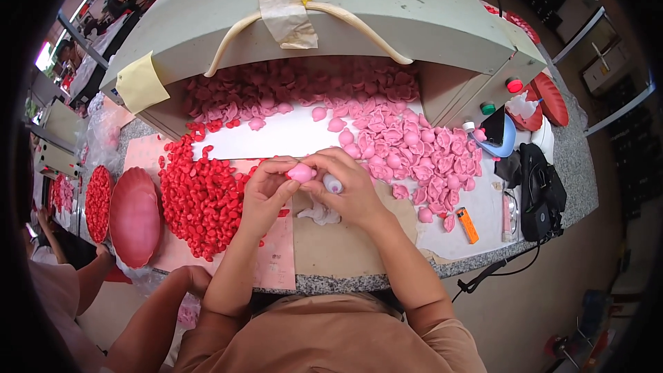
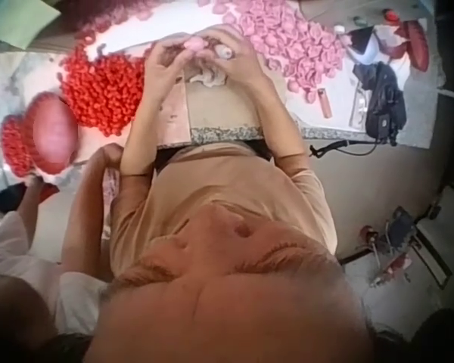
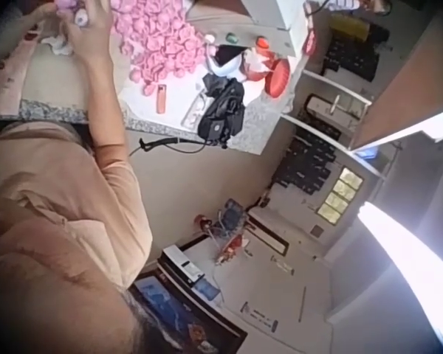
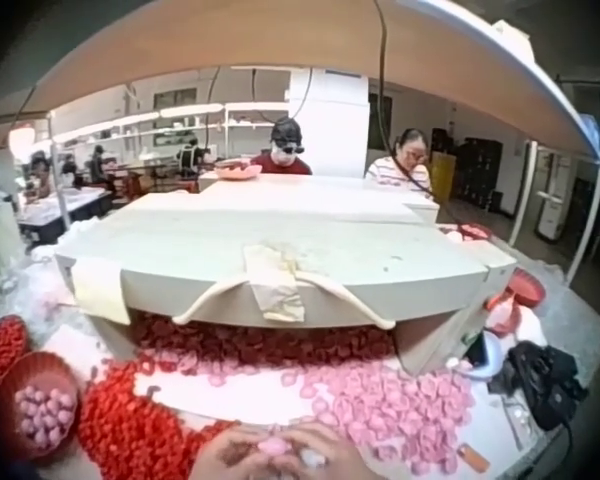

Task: Assembling small pink and white plastic components, likely for a toy, at a factory workbench using a small applicator bottle.

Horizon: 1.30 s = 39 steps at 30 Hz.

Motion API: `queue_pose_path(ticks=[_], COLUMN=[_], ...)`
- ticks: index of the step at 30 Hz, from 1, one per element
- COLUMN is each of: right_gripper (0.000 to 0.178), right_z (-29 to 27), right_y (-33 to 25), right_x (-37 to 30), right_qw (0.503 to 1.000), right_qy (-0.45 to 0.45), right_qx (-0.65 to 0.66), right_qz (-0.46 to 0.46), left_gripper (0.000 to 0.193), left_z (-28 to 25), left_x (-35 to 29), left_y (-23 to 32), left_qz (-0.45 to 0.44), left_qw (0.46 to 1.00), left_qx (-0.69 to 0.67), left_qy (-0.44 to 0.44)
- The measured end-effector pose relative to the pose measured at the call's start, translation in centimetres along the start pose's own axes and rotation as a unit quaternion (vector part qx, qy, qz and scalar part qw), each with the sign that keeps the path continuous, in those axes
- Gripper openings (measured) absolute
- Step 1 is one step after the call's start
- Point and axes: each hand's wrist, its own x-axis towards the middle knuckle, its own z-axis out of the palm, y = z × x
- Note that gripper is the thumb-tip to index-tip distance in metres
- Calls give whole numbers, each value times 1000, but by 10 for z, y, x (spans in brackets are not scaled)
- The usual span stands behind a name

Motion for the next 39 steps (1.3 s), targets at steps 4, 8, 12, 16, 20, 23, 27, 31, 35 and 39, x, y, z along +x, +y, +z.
queue_pose_path(ticks=[4,8,12,16,20,23,27,31,35,39], right_gripper=[35,34,31,31,31,31,30,30,30,30], right_z=[-2,11,12,11,10,10,10,11,15,27], right_y=[1,-2,-1,-5,-7,-7,-7,-5,4,20], right_x=[1,-3,-3,-4,-4,-4,-4,-4,-3,-5], right_qw=[999,987,992,995,995,996,995,994,989,937], right_qy=[1,40,43,47,51,49,49,45,39,2], right_qx=[-21,154,116,87,77,78,83,96,141,318], right_qz=[-36,37,-2,-16,-23,-23,-23,-19,4,146], left_gripper=[24,22,21,21,20,20,20,20,22,23], left_z=[-9,-4,-5,-5,-3,-3,-3,-2,2,10], left_x=[0,-4,-5,-7,-6,-7,-8,-8,-7,-7], left_y=[-3,-11,-17,-17,-17,-18,-16,-15,-12,-7], left_qz=[11,27,49,45,63,64,56,60,45,73], left_qw=[999,999,996,996,996,996,997,997,998,991], left_qx=[33,-34,-76,-75,-63,-61,-57,-48,-34,57], left_qy=[-25,2,4,7,-1,12,18,26,41,93])
